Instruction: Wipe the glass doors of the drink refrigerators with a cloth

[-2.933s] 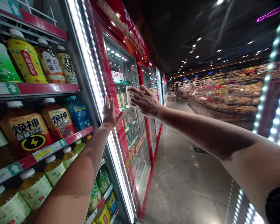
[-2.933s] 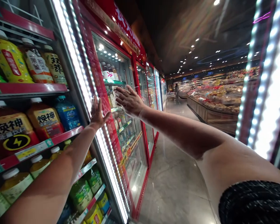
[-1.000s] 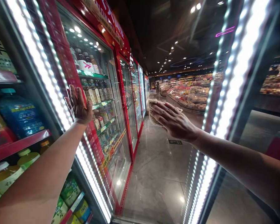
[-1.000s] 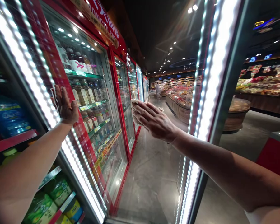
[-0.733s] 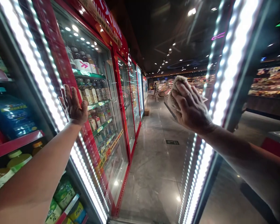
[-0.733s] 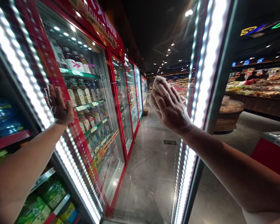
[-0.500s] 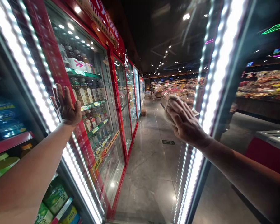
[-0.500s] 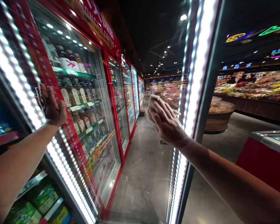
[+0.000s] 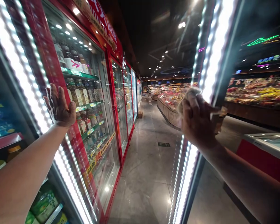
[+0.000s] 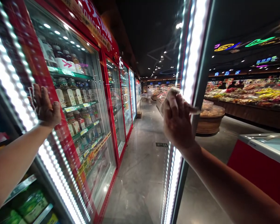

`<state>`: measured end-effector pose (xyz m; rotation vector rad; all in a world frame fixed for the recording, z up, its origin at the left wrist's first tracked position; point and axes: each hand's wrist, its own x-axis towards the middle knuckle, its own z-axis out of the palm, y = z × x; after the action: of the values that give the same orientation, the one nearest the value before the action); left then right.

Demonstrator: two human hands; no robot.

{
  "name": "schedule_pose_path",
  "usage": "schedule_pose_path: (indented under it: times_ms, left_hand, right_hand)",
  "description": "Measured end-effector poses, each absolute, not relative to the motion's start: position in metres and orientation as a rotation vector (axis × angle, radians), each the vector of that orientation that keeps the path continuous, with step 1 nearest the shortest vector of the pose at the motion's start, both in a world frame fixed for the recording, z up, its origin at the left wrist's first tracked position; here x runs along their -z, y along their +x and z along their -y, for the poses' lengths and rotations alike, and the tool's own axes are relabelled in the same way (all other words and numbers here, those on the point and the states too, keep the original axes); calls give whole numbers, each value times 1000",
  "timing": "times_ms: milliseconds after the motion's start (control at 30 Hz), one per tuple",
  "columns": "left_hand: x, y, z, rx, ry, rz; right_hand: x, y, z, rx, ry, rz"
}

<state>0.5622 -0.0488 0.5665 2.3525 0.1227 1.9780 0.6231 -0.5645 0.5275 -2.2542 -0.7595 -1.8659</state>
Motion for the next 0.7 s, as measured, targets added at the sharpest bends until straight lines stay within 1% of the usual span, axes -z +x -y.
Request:
schedule_pose_path:
  times_ms: [133,333,533,700]
  left_hand:
    - [-567,562,49,-1990,2337,-107]
    - [-567,563,51,-2000,2316,-63]
    - [-567,563,50,-2003,2322,-52]
    - [-566,563,49,-1982,2345,-60]
  right_hand:
    - [-564,637,576,2091,-2217,562]
    - [-557,636,583,2046,-2174,666]
    - [-608,656,582,2144,-2081,686]
    - [-590,650,560,1994,-2078,912]
